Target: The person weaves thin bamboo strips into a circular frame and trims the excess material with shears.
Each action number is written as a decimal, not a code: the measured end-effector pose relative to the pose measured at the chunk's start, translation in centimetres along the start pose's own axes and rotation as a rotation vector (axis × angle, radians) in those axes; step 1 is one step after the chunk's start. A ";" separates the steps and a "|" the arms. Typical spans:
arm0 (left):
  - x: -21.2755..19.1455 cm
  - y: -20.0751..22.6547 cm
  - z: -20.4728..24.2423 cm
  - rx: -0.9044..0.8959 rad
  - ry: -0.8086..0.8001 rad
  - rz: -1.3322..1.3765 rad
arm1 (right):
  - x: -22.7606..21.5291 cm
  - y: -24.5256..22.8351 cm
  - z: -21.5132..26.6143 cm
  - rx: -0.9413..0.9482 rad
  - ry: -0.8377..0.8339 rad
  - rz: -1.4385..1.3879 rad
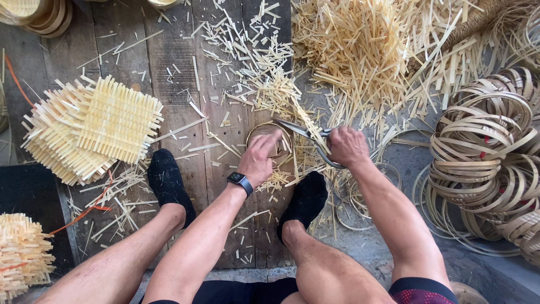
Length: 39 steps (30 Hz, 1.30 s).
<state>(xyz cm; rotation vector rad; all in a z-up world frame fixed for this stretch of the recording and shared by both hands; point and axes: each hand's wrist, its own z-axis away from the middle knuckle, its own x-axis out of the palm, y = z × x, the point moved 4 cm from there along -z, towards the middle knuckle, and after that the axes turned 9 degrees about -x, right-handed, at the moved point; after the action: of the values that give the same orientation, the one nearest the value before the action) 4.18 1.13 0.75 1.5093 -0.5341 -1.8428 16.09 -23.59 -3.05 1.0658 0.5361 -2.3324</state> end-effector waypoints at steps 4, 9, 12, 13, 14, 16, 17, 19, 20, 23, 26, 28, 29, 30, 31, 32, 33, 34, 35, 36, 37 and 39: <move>-0.6 0.2 -0.1 -0.010 -0.020 -0.024 | -1.3 -0.5 0.6 -0.081 0.146 0.057; -0.8 0.2 -0.7 0.102 -0.162 -0.029 | -1.0 -2.0 -0.3 -0.115 0.238 0.186; -1.4 -0.1 -1.1 0.108 -0.216 -0.039 | 0.0 -1.1 -0.2 -0.074 0.118 0.122; -1.5 -0.1 -1.3 0.102 -0.236 -0.043 | 0.1 -0.5 -0.1 -0.077 0.097 0.143; -1.6 -0.1 -1.4 0.116 -0.233 -0.041 | 0.4 0.0 0.3 -0.079 0.072 0.162; -1.7 0.1 -1.7 0.143 -0.223 -0.040 | 0.7 1.0 0.6 -0.063 0.058 0.114; -1.7 0.2 -1.7 0.152 -0.234 -0.049 | 0.8 1.4 0.6 -0.055 0.052 0.092; -2.0 0.2 -1.6 0.169 -0.257 -0.074 | 0.9 2.2 0.6 0.042 0.039 0.001; -2.0 -0.2 -1.7 0.095 -0.293 -0.015 | 0.8 2.6 0.5 0.092 0.035 -0.041; -2.1 -1.5 -1.7 -0.108 -0.191 0.114 | -0.4 3.6 0.9 0.348 0.249 -0.162; -2.6 -4.4 -1.5 -0.387 0.121 0.150 | -0.9 2.2 1.4 0.484 0.372 -0.246; -1.5 -6.6 -1.7 -0.717 0.066 0.187 | -1.4 -0.5 1.5 0.353 0.507 -0.407; -1.0 -7.1 -2.0 -0.734 0.051 0.213 | -0.8 -1.9 0.9 0.318 0.339 -0.647; -0.7 -7.5 -2.4 -0.750 0.037 0.236 | -0.2 -3.8 0.2 0.277 0.165 -0.884; -0.4 -7.8 -2.8 -0.766 0.022 0.260 | -0.2 -5.3 -0.5 0.220 0.135 -1.017; 0.0 -8.0 -3.0 -0.789 -0.038 0.318 | -0.2 -6.4 -1.0 0.162 0.103 -1.150; 0.3 -8.0 -3.2 -0.811 -0.099 0.376 | -0.1 -6.9 -1.4 0.191 0.109 -1.176; 0.4 -8.0 -3.4 -0.832 -0.156 0.435 | 0.0 -7.2 -1.9 0.218 0.117 -1.203; 0.2 -8.0 -3.4 -0.897 -0.173 0.459 | 0.0 -7.4 -2.3 0.244 0.126 -1.229; 0.1 -7.9 -3.4 -0.962 -0.187 0.487 | 0.1 -7.2 -2.7 0.264 0.124 -1.286; -0.1 -7.8 -3.4 -1.027 -0.202 0.515 | 0.2 -7.0 -3.1 0.284 0.123 -1.344; -0.5 -7.3 -3.8 -1.041 -0.176 0.501 | 0.3 -6.4 -3.7 0.318 0.103 -1.390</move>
<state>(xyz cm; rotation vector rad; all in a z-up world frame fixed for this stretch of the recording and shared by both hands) 6.11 6.84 -4.82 0.4596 0.0247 -1.4564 14.24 -16.61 -4.66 1.0997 1.2657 -3.6412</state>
